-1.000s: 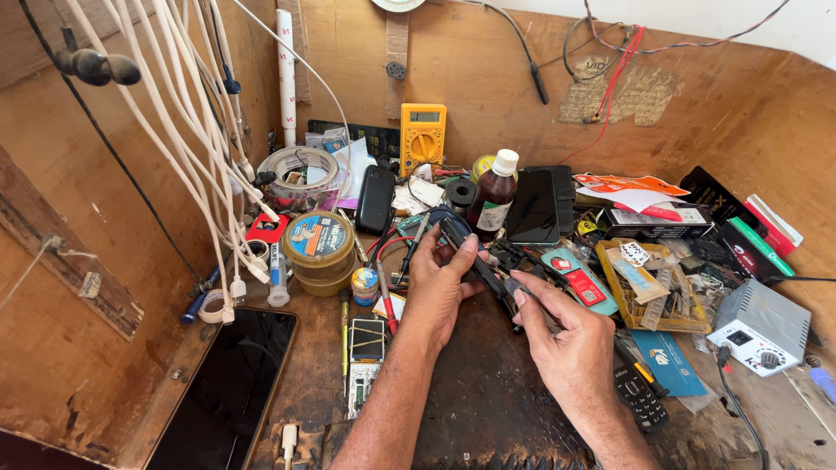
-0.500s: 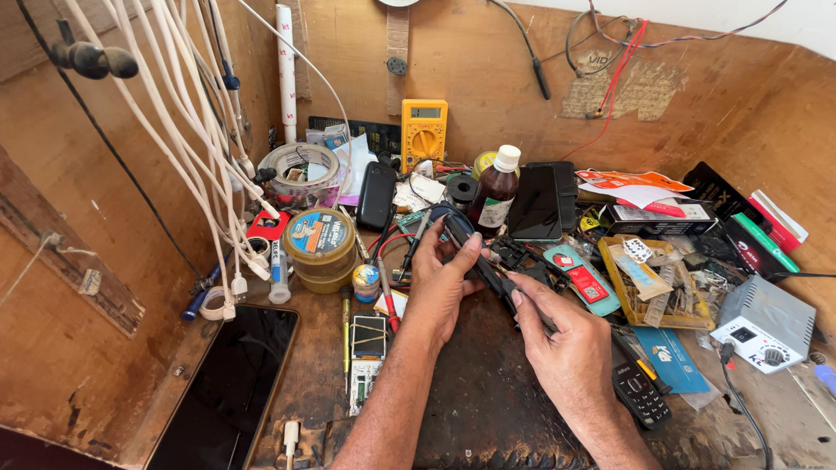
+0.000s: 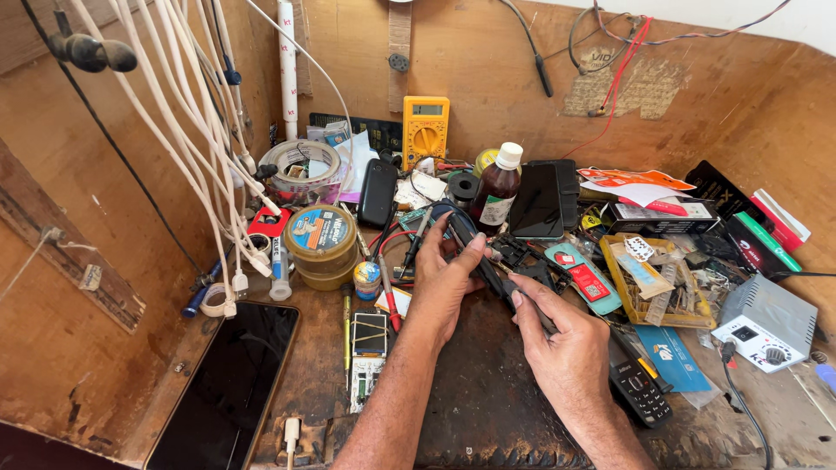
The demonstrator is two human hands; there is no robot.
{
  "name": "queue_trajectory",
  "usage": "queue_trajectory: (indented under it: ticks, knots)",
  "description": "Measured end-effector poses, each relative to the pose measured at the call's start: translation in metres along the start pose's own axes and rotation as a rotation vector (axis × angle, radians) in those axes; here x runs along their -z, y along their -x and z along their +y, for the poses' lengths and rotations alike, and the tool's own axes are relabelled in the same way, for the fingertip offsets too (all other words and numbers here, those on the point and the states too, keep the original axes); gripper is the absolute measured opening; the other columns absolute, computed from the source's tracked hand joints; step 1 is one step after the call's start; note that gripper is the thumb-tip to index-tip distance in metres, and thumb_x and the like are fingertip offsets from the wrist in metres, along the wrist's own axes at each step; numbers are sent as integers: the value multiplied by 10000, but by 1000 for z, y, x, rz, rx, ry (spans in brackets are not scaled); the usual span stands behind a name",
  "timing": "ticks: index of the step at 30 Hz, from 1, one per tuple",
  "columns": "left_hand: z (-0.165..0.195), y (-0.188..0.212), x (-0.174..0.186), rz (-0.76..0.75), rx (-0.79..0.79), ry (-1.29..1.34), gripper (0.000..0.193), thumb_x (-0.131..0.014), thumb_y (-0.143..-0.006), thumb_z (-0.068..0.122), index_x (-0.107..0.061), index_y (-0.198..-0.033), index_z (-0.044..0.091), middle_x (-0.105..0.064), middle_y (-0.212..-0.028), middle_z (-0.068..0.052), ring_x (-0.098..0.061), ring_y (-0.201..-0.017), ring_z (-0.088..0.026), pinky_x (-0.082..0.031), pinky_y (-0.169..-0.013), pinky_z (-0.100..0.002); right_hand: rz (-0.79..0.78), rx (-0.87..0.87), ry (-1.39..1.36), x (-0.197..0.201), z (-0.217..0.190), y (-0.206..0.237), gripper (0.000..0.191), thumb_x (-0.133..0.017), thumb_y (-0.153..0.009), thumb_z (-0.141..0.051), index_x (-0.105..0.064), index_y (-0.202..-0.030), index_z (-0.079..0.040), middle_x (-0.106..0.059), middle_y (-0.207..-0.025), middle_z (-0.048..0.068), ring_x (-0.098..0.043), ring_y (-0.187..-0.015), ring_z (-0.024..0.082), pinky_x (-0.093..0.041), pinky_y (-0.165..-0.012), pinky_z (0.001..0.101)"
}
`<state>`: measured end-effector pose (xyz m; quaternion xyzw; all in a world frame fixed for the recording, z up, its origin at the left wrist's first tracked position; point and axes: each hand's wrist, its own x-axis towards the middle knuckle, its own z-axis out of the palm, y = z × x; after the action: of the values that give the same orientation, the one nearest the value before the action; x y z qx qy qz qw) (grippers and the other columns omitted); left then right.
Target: The person disassembles a black feature phone on a cluttered workbench. They use a small flathead screwdriver to pry open the phone's casing, remove the back cover, and then take out the battery. The person then sets the disassembled phone parts aside.
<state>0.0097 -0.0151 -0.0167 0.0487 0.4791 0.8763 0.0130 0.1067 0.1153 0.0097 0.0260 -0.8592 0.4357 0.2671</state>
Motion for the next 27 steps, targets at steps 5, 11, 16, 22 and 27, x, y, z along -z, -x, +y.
queue_trajectory:
  ticks: [5, 11, 16, 22, 27]
  knots:
    - [-1, -1, 0, 31, 26, -9, 677, -708, -912, 176, -407, -1514, 104, -642, -1123, -79, -681, -1005, -160, -631, -740, -376, -6, -26, 7, 1, 0, 0, 285, -719, -909, -98, -756, -1191, -97, -816, -924, 92, -784, -761, 108, -627, -597, 258]
    - [-4, -1, 2, 23, 19, 3, 643, -702, -919, 175, -436, -1499, 100, -647, -1146, -70, -682, -1012, -158, -621, -726, -371, 28, -28, -22, -1, 3, 3, 275, -716, -918, -88, -756, -1190, -75, -816, -904, 92, -778, -765, 100, -623, -623, 255]
    - [-4, -2, 2, 28, 26, 9, 725, -698, -914, 179, -358, -1552, 127, -652, -1144, -78, -689, -992, -167, -633, -703, -379, 58, 36, -40, 0, 6, 3, 256, -714, -928, -69, -760, -1179, -48, -814, -910, 95, -768, -757, 100, -610, -637, 259]
    - [-1, 0, 2, 31, 28, -30, 779, -702, -921, 188, -320, -1600, 183, -651, -1129, -83, -689, -1008, -163, -581, -653, -342, 11, 8, -41, -1, 0, 5, 288, -716, -904, -69, -753, -1190, -77, -816, -967, 92, -775, -752, 101, -625, -603, 256]
    - [1, -1, 1, 31, 42, -11, 770, -694, -914, 185, -319, -1587, 193, -654, -1117, -89, -695, -989, -163, -597, -655, -342, 15, 25, -27, -1, -1, 3, 294, -716, -911, -72, -749, -1203, -86, -816, -952, 95, -778, -764, 106, -623, -612, 258]
